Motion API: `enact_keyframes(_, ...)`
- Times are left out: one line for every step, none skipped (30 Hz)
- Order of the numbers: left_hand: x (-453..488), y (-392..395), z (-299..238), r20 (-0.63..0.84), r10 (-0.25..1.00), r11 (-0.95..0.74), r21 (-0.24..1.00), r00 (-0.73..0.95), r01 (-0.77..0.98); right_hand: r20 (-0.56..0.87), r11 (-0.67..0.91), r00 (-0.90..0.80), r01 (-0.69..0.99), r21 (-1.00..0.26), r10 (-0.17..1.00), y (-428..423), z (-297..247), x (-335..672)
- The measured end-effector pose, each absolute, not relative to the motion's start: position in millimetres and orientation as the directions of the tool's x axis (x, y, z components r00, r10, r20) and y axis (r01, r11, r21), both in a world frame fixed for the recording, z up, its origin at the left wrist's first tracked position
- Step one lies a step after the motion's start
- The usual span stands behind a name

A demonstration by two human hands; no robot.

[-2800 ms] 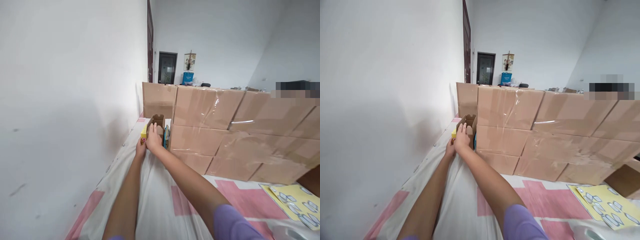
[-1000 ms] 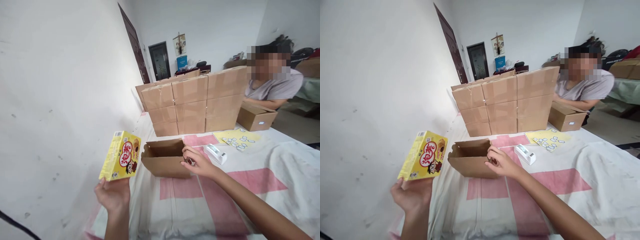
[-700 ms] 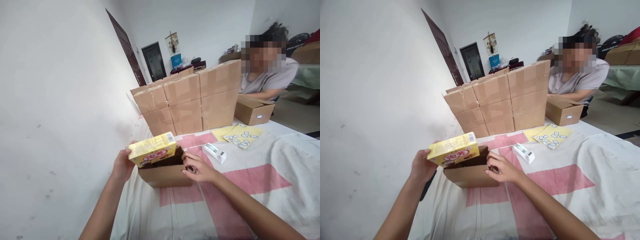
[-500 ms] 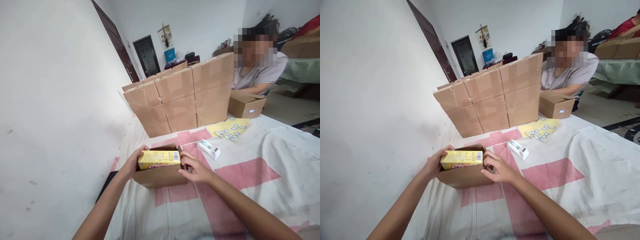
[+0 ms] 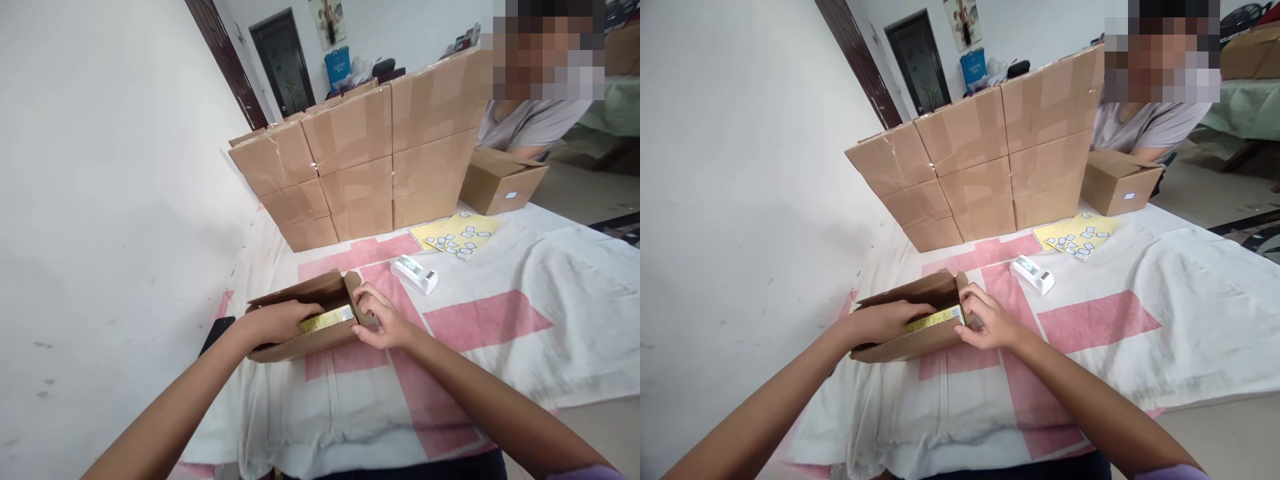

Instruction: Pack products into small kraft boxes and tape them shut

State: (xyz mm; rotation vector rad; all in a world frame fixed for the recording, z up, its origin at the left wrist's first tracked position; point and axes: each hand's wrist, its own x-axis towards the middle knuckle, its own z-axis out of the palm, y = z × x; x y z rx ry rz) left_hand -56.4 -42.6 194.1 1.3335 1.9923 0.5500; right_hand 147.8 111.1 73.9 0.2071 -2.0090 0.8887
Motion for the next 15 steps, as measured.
enact_keyframes(-54.0,-43.8,193.8,-0.301,0.916,0.400,0.648,-0.266,0.648,0.798,0.741,-0.572,-0.451,-0.497,0.188,110.1,73.2,147.7)
enact_keyframes(-51.2,-45.1,194.4,-0.304,0.913,0.406,0.622,-0.272,0.669,0.805,0.753,-0.564,-0.444,-0.485,0.185,109.4,72.9,147.6)
enact_keyframes(-48.2,-46.2,195.6,-0.311,0.912,0.403,0.570,-0.265,0.716,0.812,0.762,-0.556,-0.444,-0.471,0.178,109.0,72.9,147.3)
enact_keyframes(-45.1,-46.9,197.4,-0.325,0.913,0.384,0.489,-0.245,0.783,0.819,0.768,-0.548,-0.447,-0.458,0.170,108.9,73.0,146.9)
enact_keyframes(-42.1,-47.1,199.2,-0.348,0.912,0.348,0.382,-0.215,0.856,0.829,0.771,-0.536,-0.456,-0.445,0.161,109.1,73.2,146.5)
enact_keyframes(-39.4,-46.8,200.9,-0.378,0.908,0.292,0.257,-0.182,0.921,0.839,0.770,-0.523,-0.469,-0.432,0.152,109.5,73.3,146.0)
enact_keyframes(-37.3,-46.3,202.0,-0.410,0.898,0.228,0.130,-0.157,0.965,0.849,0.769,-0.508,-0.483,-0.420,0.144,109.9,73.4,145.5)
enact_keyframes(-36.0,-45.9,202.6,-0.437,0.888,0.171,0.023,-0.144,0.985,0.858,0.768,-0.494,-0.493,-0.409,0.140,110.2,73.3,145.1)
enact_keyframes(-35.7,-46.0,202.5,-0.452,0.879,0.143,-0.051,-0.150,0.988,0.863,0.768,-0.487,-0.498,-0.403,0.137,110.5,73.1,144.8)
enact_keyframes(-36.6,-46.9,201.9,-0.456,0.874,0.130,-0.113,-0.167,0.985,0.868,0.771,-0.477,-0.500,-0.395,0.136,110.5,72.9,144.6)
enact_keyframes(-38.6,-49.0,200.8,-0.447,0.875,0.125,-0.166,-0.188,0.978,0.872,0.775,-0.469,-0.499,-0.389,0.136,110.5,72.6,144.6)
enact_keyframes(-41.7,-52.3,199.2,-0.428,0.880,0.126,-0.213,-0.208,0.969,0.874,0.780,-0.467,-0.494,-0.385,0.136,110.3,72.4,144.7)
enact_keyframes(-45.6,-56.8,197.3,-0.400,0.887,0.134,-0.252,-0.229,0.958,0.873,0.784,-0.468,-0.488,-0.384,0.136,110.1,72.2,144.8)
enact_keyframes(-50.1,-62.1,195.0,-0.367,0.896,0.146,-0.286,-0.249,0.947,0.870,0.787,-0.474,-0.481,-0.386,0.137,109.8,71.9,145.0)
enact_keyframes(-54.8,-67.9,192.1,-0.329,0.906,0.163,-0.312,-0.268,0.936,0.867,0.790,-0.478,-0.475,-0.388,0.139,109.5,71.7,145.0)
